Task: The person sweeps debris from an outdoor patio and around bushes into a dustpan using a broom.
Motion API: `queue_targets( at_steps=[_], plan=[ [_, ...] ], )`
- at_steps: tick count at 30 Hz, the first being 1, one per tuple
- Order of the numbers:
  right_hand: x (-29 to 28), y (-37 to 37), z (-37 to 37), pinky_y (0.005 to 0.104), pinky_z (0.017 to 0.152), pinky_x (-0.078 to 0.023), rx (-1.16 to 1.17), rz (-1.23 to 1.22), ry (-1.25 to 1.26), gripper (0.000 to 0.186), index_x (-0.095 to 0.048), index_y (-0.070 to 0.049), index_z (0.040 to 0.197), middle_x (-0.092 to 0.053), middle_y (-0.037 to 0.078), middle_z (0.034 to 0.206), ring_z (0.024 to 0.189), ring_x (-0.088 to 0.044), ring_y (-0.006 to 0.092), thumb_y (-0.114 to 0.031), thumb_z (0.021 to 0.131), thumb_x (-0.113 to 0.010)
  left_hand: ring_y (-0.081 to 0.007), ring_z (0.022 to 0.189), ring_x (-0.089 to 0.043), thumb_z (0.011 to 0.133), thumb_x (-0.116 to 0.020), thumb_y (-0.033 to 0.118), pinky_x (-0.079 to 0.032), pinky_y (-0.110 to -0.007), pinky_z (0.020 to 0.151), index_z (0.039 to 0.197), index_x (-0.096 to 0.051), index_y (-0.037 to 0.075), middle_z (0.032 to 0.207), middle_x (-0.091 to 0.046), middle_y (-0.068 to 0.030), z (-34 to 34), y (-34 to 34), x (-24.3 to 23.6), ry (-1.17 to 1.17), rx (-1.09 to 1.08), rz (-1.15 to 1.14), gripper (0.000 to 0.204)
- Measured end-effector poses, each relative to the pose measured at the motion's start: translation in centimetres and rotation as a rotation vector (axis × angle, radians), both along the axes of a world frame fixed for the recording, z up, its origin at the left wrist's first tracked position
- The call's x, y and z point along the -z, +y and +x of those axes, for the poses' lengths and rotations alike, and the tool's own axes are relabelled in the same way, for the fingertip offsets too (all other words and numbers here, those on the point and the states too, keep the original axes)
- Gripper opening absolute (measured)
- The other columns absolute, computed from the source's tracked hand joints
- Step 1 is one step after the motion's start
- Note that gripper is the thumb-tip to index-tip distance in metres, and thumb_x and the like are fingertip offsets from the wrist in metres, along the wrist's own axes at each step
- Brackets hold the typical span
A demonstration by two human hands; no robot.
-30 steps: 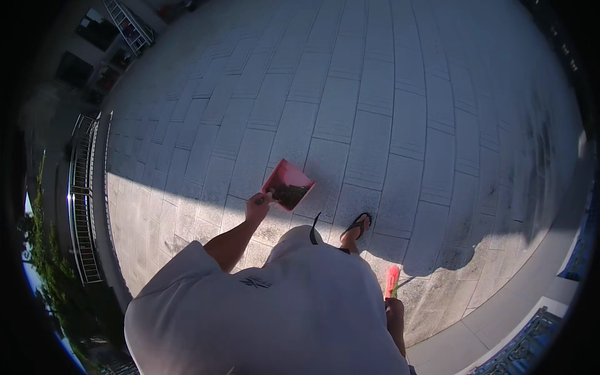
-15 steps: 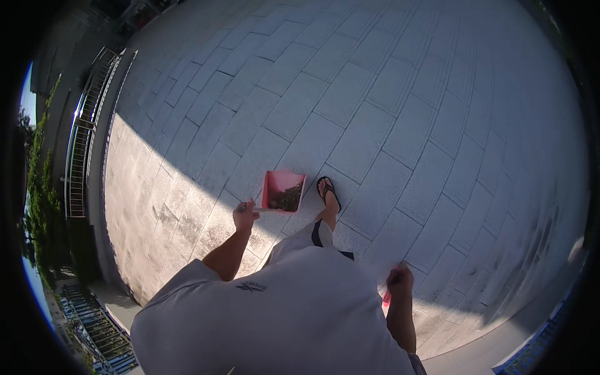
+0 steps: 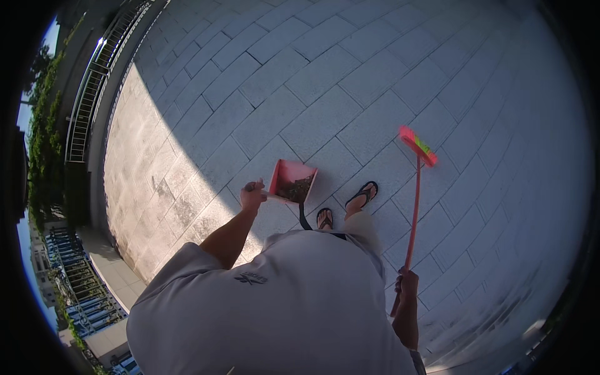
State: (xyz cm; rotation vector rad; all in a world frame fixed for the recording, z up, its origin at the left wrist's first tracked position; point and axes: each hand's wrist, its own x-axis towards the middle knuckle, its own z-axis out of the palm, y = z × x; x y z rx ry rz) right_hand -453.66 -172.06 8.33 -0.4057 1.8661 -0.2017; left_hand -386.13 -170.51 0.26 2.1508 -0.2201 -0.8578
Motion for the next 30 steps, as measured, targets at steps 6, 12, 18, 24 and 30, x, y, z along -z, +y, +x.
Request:
queue_targets(
  at_steps=[6,12,18,24,30],
  plan=[
    [3.5,-25.5,7.6,0.0394,0.037,-0.044,-0.536,-0.254,0.208,0.042,-0.068,0.004,0.097,-0.060,0.007,0.064,0.045,-0.057,0.0189,-0.036,0.109,-0.062,-0.0183,0.062,-0.073,0.104,-0.076,0.039,-0.062,-0.030,0.055,0.104,-0.077,-0.005,0.086,-0.076,-0.0128,5.4,-19.2,-1.0,-0.002,-0.117,-0.093,0.043],
    [1.0,-55.8,19.8,0.0380,0.039,-0.042,-0.616,-0.224,0.111,0.040,-0.070,0.000,0.125,-0.059,0.005,0.067,0.048,-0.054,0.0158,-0.036,0.110,-0.063,-0.0170,0.064,-0.073,0.105,-0.074,0.038,-0.062,-0.031,0.059,0.101,-0.078,-0.005,0.088,-0.078,-0.0124,13.6,-40.1,-4.9,-0.062,-0.136,-0.127,0.043],
    [-4.1,-83.5,43.0,0.0363,0.044,-0.045,-0.681,-0.176,-0.041,0.045,-0.063,-0.007,0.144,-0.060,0.005,0.074,0.052,-0.052,0.0142,-0.035,0.108,-0.063,-0.0168,0.069,-0.075,0.105,-0.074,0.041,-0.061,-0.031,0.063,0.105,-0.079,-0.002,0.084,-0.076,-0.0110,21.7,-58.2,-2.0,-0.074,-0.087,-0.046,0.044],
    [1.8,-103.5,67.5,0.0359,0.045,-0.046,-0.794,-0.099,-0.030,0.045,-0.062,-0.009,0.146,-0.060,0.006,0.078,0.052,-0.052,0.0137,-0.036,0.110,-0.057,-0.0165,0.072,-0.076,0.105,-0.074,0.044,-0.060,-0.031,0.067,0.109,-0.078,-0.002,0.082,-0.076,-0.0104,32.8,-76.2,6.4,-0.052,-0.070,-0.012,0.047],
    [6.4,-114.3,83.6,0.0439,0.056,-0.060,-1.156,-0.096,0.081,0.053,-0.044,-0.012,0.162,-0.076,0.020,0.105,0.068,-0.073,0.0332,-0.023,0.111,-0.043,-0.0149,0.075,-0.075,0.106,-0.074,0.041,-0.061,-0.031,0.070,0.113,-0.078,-0.002,0.086,-0.077,-0.0092,40.6,-87.6,11.3,0.038,-0.027,0.030,0.045]
  ],
)
